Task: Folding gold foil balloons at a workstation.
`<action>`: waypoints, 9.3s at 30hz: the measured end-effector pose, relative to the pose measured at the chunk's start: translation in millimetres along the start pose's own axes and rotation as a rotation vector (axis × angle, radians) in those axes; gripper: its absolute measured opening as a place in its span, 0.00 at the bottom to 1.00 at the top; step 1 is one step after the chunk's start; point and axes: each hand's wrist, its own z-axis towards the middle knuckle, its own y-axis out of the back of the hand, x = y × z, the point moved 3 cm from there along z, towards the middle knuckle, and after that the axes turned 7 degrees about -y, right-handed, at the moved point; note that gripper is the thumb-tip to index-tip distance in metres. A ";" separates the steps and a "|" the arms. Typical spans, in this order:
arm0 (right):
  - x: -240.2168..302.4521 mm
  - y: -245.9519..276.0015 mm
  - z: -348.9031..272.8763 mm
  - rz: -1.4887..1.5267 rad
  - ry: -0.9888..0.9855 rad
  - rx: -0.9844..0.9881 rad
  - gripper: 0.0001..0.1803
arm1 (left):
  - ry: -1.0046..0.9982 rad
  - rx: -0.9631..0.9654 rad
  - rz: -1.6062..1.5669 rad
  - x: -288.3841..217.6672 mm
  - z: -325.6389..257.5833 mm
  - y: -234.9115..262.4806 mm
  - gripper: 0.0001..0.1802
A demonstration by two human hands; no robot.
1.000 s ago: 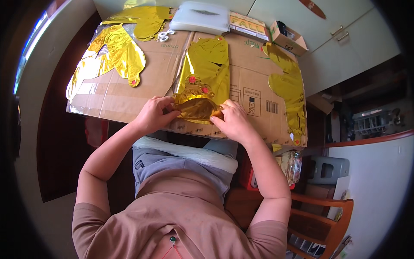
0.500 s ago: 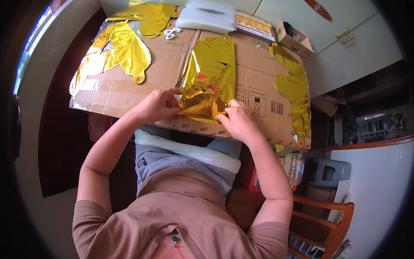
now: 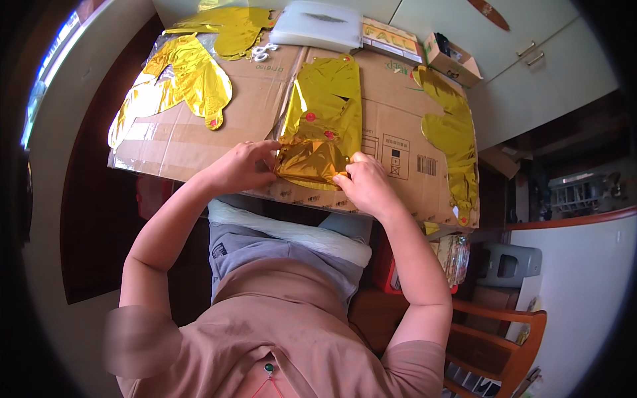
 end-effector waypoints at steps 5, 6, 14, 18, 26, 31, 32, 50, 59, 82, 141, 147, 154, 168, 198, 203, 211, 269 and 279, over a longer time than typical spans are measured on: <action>0.1 0.4 -1.0 0.005 -0.009 -0.002 0.19 | 0.063 -0.015 -0.001 -6.3 4.0 -0.9 0.23; 0.7 1.1 -0.8 -0.003 -0.018 0.008 0.19 | 0.085 -0.016 0.003 -8.8 5.3 -1.0 0.25; 0.1 1.1 0.3 0.051 -0.078 0.053 0.19 | 0.101 -0.058 0.131 -7.6 12.4 -12.2 0.32; 0.9 0.4 3.2 -0.003 -0.102 0.072 0.20 | 0.093 -0.093 0.264 -5.0 14.0 -19.9 0.31; 1.5 0.4 8.1 -0.025 -0.110 0.081 0.18 | -0.260 -0.428 0.622 -39.6 2.0 -14.2 0.34; 2.1 0.2 10.4 -0.047 -0.134 0.106 0.17 | -0.550 -0.156 0.599 -38.4 5.6 -61.3 0.41; 1.6 0.2 11.2 -0.044 -0.155 0.129 0.17 | -0.504 -0.119 0.608 -36.0 9.3 -66.4 0.43; -2.3 17.3 10.4 -0.034 -0.285 0.175 0.13 | -0.345 -0.008 0.693 -7.9 15.7 -76.4 0.50; 21.3 13.9 -5.5 -0.175 0.133 -0.455 0.18 | -0.347 -0.030 0.715 -4.4 15.9 -79.0 0.51; 4.3 -49.2 -14.6 -0.316 0.178 -0.171 0.50 | -0.364 -0.023 0.698 -7.9 15.4 -75.3 0.54; 3.1 -13.5 -61.2 -0.248 0.437 -0.157 0.44 | -0.637 -0.074 0.446 -12.1 -24.3 -59.2 0.29; -4.9 -28.4 -61.1 -0.344 0.484 -0.291 0.42 | -0.668 -0.111 0.393 -14.9 -24.4 -55.5 0.26; -1.8 -29.6 -60.8 -0.312 0.540 -0.380 0.28 | -0.684 -0.133 0.411 -18.4 -24.5 -51.3 0.25; 8.5 -16.6 -64.2 -0.333 0.620 -0.276 0.21 | -0.622 -0.269 0.419 -18.4 -25.5 -53.3 0.16; -22.7 -10.7 -51.8 -0.130 0.632 -0.521 0.12 | -0.612 -0.206 0.297 -8.8 -35.1 -49.3 0.24; -19.0 -16.8 -50.4 -0.118 0.661 -0.427 0.10 | -0.642 -0.194 0.310 -9.5 -35.2 -50.3 0.25; -19.3 -13.7 -48.6 -0.053 0.645 -0.362 0.12 | -0.693 -0.176 0.330 -10.4 -35.4 -49.7 0.25; -15.8 -9.8 -43.1 0.084 0.568 -0.367 0.23 | -0.359 -0.208 0.167 -4.7 -23.3 -49.2 0.22; -29.2 -13.4 -33.9 0.506 0.029 -0.124 0.17 | 0.014 -0.158 -0.039 -9.5 -11.4 -38.0 0.15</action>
